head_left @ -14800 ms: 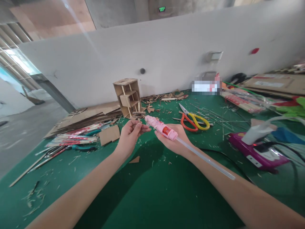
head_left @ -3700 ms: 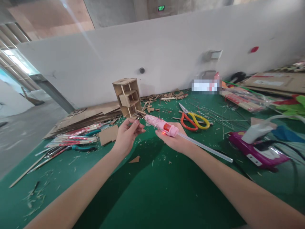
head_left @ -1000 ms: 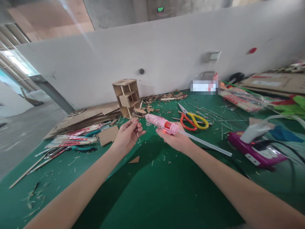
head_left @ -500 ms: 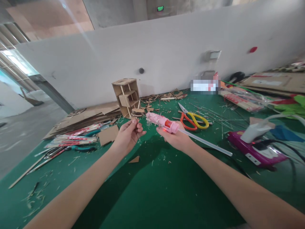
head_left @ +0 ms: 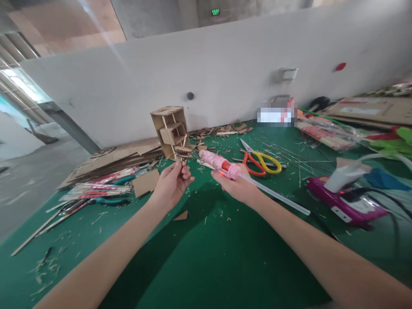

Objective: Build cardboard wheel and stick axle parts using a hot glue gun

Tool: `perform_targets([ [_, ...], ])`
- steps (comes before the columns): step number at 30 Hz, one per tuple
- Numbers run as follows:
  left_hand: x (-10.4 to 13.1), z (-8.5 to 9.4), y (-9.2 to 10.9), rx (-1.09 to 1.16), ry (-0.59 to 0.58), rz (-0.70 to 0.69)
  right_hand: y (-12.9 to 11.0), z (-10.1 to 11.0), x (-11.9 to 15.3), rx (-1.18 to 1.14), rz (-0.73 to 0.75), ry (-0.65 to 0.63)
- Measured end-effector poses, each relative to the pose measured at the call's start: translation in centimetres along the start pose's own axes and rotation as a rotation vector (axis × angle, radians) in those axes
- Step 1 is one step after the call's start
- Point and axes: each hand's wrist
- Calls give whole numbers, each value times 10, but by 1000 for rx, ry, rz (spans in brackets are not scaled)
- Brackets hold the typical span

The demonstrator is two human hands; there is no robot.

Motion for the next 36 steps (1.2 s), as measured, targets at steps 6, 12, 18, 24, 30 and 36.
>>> perform_targets([
  [6,-3,7,-2,20,9,-30,-1,-1,3,-11,35,-33],
  [12,-2,4,-4,2,18,0,-9,0,3,-17,61,-90],
  [18,0,2,-3,-34,12,-8,-13,1,4,-10,76,-117],
  [24,0,1,-3,-50,-1,-17,-14,2,4,-16,83,-107],
  [30,2,2,-3,-9,-23,10,-12,1,3,-10,46,-112],
  [36,3,1,-3,7,-60,-1,-7,1,2,14,22,-109],
])
Point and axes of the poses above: each hand's wrist, its own x-axis away from the middle knuckle, its own z-axis out of the back of the hand, y = z × x, and after that the axes turned 6 degrees about z, right-handed
